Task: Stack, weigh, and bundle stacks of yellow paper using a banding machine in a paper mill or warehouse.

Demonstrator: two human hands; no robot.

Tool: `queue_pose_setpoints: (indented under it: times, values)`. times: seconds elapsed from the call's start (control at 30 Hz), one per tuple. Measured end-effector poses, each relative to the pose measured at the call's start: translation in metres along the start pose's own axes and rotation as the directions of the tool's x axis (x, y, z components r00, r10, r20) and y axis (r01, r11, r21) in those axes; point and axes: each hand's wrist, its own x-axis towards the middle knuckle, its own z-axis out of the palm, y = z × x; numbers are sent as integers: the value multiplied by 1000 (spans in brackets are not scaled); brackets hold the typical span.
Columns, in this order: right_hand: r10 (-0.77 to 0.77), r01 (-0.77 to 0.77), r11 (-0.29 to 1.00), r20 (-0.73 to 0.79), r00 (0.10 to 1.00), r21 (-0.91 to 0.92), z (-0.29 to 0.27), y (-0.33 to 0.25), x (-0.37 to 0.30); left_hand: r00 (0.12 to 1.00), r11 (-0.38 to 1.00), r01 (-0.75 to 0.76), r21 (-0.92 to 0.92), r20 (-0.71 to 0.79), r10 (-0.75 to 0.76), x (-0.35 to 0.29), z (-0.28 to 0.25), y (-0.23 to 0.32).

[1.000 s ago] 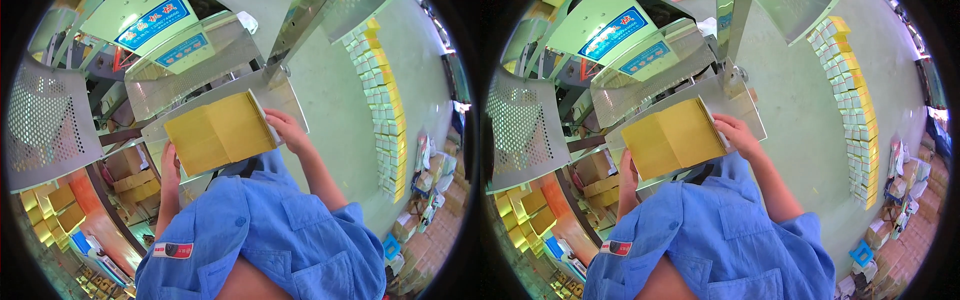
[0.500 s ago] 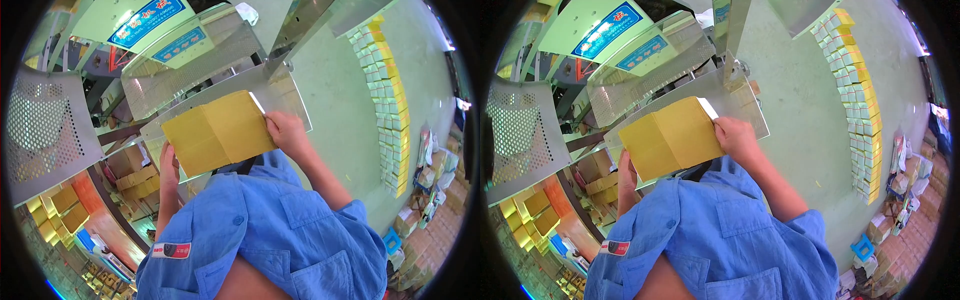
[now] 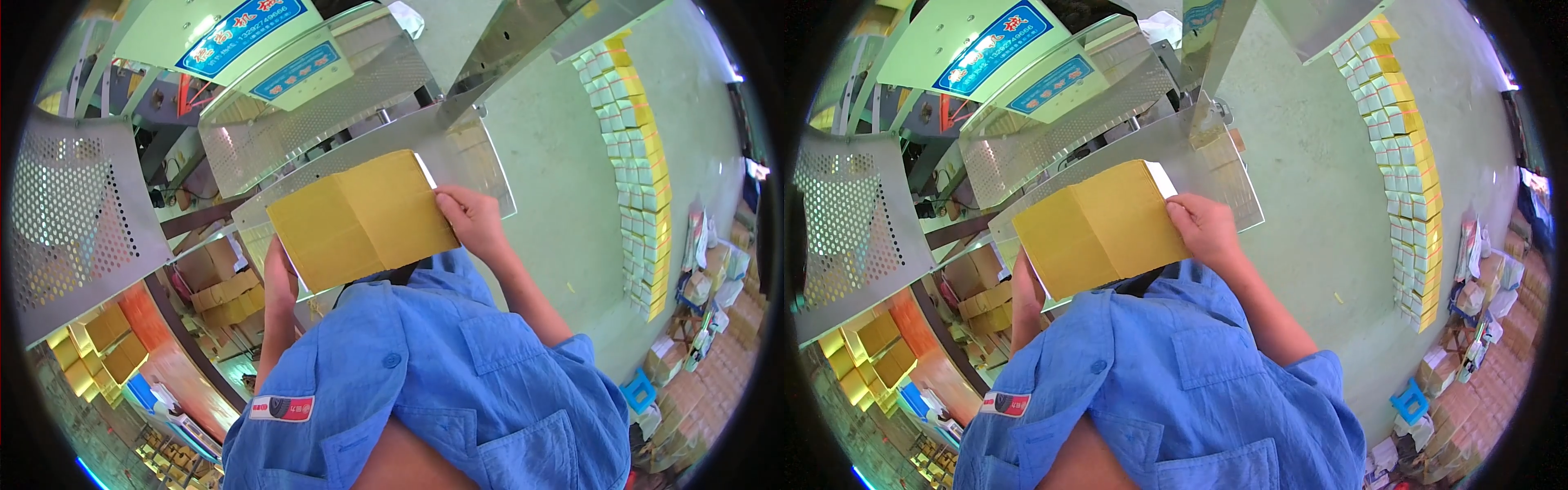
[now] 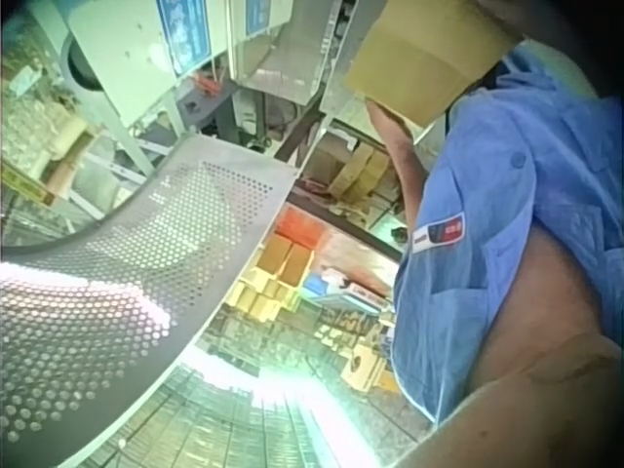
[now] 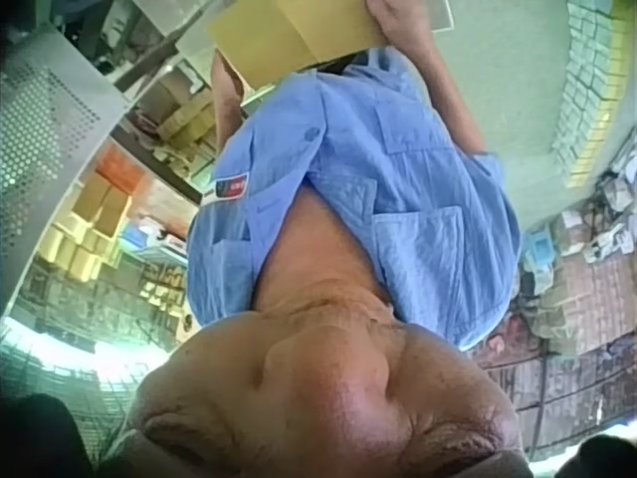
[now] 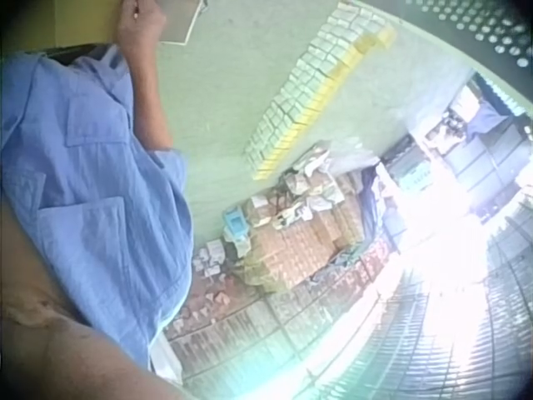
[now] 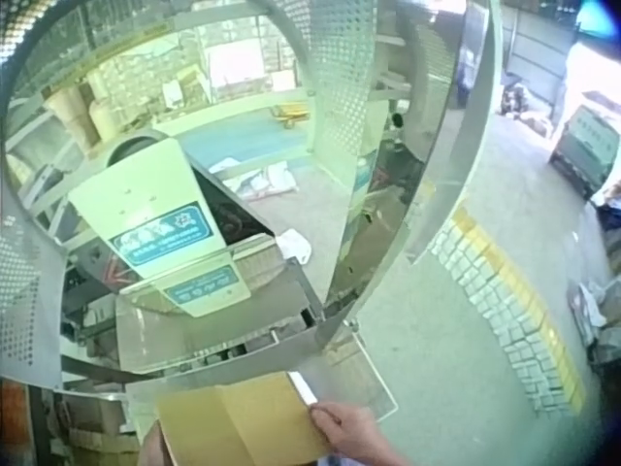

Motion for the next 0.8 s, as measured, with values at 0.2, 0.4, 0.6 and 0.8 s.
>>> queue_pose_setpoints:
  times: [0.2,0.4,0.6,0.8]
  values:
    - [194,-207,960,85,977,190,4,33,13,993,945,98,312,-98,-70,16,-17,-14]
    - [-76,110,979,197,977,-169,12,1,26,999,940,38,340,-46,-24,20,-1,-14]
    - [-197,160,950,118,973,269,6,-4,48,874,801,-413,434,-57,482,3,30,-14]
    - [-214,239,882,-106,971,405,10,36,65,701,244,-500,831,224,677,64,39,-80]
